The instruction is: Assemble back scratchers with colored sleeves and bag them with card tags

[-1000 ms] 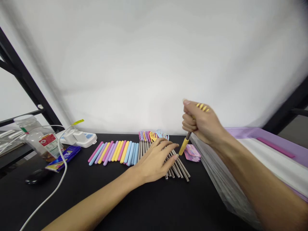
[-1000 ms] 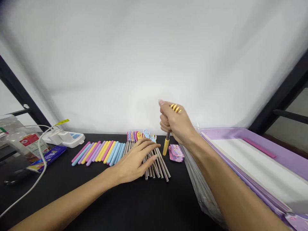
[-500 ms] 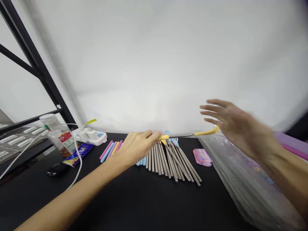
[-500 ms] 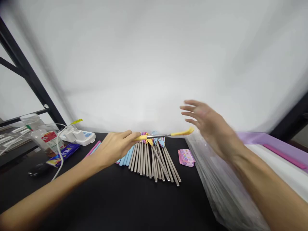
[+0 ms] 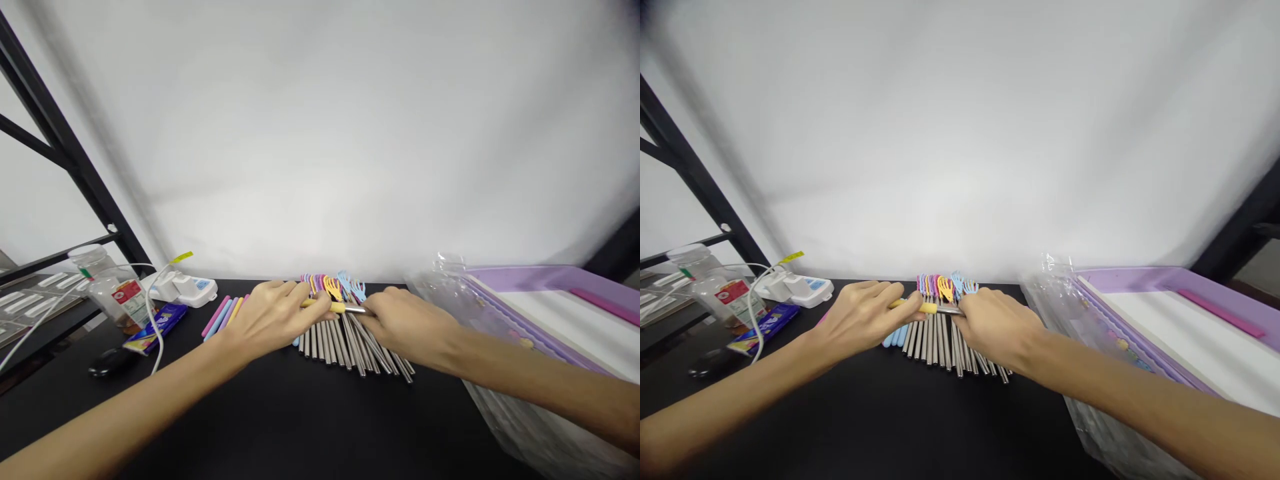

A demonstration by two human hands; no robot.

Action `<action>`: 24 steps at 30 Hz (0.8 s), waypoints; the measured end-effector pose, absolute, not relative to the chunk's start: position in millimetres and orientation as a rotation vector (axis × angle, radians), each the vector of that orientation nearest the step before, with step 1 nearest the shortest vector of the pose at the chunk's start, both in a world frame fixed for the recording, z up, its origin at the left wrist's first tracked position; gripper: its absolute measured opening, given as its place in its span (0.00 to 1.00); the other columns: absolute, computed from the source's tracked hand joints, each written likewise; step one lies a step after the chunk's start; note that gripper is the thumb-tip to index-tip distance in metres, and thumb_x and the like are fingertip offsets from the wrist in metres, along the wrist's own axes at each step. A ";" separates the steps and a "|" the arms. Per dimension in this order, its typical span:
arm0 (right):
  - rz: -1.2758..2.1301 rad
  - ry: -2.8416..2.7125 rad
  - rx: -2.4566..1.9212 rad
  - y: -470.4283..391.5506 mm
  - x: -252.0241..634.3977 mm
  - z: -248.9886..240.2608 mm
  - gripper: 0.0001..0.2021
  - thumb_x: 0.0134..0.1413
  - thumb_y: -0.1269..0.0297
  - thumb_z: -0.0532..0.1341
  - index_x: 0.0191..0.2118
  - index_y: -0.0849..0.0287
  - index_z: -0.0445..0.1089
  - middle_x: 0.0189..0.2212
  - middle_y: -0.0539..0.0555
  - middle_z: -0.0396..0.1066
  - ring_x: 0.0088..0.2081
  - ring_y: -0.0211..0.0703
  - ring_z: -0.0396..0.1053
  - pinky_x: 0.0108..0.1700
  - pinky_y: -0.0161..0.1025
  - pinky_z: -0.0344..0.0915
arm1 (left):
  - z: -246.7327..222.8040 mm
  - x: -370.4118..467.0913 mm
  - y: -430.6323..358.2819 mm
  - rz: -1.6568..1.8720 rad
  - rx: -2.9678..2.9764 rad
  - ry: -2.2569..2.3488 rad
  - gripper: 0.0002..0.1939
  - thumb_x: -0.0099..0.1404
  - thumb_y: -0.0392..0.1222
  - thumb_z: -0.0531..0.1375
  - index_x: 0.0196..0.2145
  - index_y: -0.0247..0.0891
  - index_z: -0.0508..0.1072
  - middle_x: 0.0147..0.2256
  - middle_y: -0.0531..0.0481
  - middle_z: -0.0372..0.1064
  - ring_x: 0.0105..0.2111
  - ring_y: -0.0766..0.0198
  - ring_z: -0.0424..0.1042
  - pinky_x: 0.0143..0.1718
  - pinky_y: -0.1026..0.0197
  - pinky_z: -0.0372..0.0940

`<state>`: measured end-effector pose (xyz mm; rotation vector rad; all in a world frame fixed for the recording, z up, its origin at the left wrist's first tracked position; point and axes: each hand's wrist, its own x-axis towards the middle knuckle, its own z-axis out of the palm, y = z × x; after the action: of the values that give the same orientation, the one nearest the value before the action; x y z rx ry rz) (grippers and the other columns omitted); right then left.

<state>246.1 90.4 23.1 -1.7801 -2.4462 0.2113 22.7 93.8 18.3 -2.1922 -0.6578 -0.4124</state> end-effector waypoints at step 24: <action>-0.696 -2.618 -1.634 109.2 246.1 32.4 0.16 0.61 0.71 0.49 0.35 0.63 0.75 0.28 0.66 0.78 0.30 0.57 0.77 0.27 0.41 0.55 | 23.4 61.3 99.0 -0.716 -2.950 -1.503 0.23 0.74 0.55 0.44 0.32 0.39 0.69 0.23 0.54 0.63 0.22 0.66 0.60 0.25 0.62 0.49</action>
<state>246.1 109.2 32.4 -1.6336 -2.6181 -0.6962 61.3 99.0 23.4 -2.9504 -1.5034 -0.7160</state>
